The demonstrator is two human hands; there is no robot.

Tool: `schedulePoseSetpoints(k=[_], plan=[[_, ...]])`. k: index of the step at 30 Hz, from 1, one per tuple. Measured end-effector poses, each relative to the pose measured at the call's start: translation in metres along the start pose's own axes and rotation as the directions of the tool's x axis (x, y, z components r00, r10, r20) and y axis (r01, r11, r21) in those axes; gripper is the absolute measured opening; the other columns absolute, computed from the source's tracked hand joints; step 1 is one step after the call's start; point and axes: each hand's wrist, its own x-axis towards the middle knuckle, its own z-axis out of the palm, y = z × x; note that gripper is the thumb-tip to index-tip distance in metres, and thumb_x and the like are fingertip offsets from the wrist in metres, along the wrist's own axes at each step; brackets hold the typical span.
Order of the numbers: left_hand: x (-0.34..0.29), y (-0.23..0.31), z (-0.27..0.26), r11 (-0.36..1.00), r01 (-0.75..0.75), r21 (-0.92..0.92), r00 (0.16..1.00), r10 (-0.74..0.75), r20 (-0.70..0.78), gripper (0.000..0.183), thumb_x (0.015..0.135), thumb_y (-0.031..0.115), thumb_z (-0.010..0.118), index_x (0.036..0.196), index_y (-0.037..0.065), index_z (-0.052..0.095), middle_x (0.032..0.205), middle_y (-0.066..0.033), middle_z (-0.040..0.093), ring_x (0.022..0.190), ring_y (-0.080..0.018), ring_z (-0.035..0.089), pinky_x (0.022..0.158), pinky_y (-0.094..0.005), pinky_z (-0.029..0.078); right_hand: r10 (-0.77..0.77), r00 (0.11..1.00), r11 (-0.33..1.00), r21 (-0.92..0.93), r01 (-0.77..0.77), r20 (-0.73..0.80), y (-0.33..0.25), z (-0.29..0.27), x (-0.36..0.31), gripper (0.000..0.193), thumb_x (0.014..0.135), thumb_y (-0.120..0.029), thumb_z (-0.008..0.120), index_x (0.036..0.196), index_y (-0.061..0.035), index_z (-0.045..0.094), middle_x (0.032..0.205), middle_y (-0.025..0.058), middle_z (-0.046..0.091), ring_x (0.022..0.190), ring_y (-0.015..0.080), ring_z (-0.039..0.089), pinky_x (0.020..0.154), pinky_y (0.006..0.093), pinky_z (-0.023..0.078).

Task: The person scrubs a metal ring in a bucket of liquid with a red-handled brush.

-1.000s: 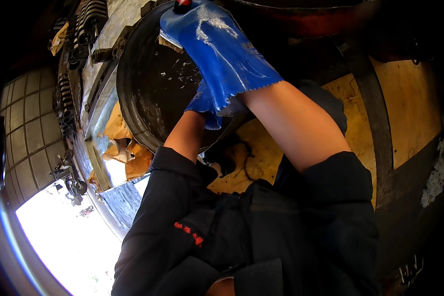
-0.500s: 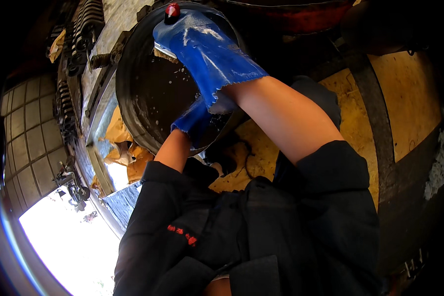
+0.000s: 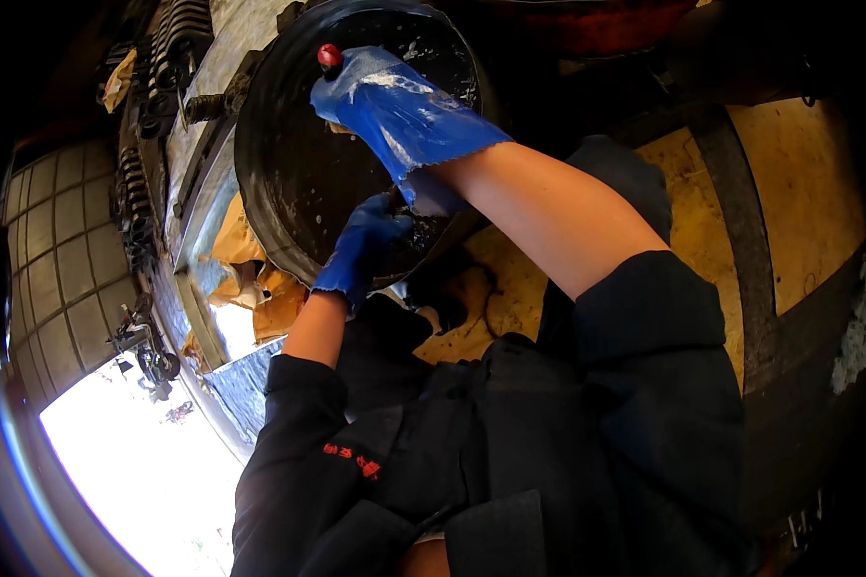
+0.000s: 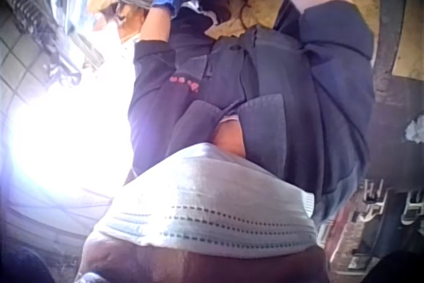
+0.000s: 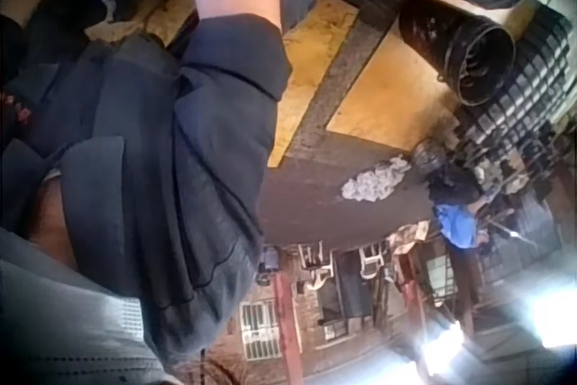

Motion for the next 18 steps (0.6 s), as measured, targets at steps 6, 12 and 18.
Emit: schedulePoseSetpoints(k=[6,12,18], plan=[[-0.039,0.011,-0.047,0.854,0.046,-0.518,0.993,-0.097,-0.073,0.036,0.093,0.0,0.072,0.128,-0.002,0.069,0.102,-0.0104,0.074,0.084,-0.0181,0.07,0.075,-0.0301,0.058,-0.057,0.983,0.998,-0.024,0.062,0.174,0.034,0.03,0.017,0.024,0.089,-0.029,0.067,0.093,-0.0058,0.073,0.077,0.0102,0.072,0.074,0.0266,0.071,0.075,0.0401,0.056],[-0.057,-0.005,-0.07,0.822,-0.087,-0.563,0.974,-0.049,-0.221,0.029,0.104,0.014,0.067,0.128,-0.002,0.066,0.109,-0.0115,0.076,0.091,-0.0187,0.073,0.082,-0.0325,0.06,0.033,0.97,0.984,-0.18,0.011,0.24,0.022,0.061,0.009,0.024,0.099,-0.032,0.064,0.092,-0.0113,0.073,0.075,0.0019,0.068,0.069,0.011,0.065,0.073,0.0319,0.055],[-0.042,-0.009,-0.071,0.736,-0.097,-0.67,0.989,-0.003,-0.147,0.028,0.106,0.016,0.064,0.128,-0.001,0.066,0.109,-0.0112,0.076,0.094,-0.0203,0.073,0.084,-0.0343,0.06,-0.43,0.751,0.772,-0.227,0.593,0.5,0.035,0.087,-0.001,0.026,0.1,-0.034,0.065,0.111,-0.0147,0.078,0.095,0.0074,0.077,0.089,0.0228,0.074,0.087,0.038,0.059]])
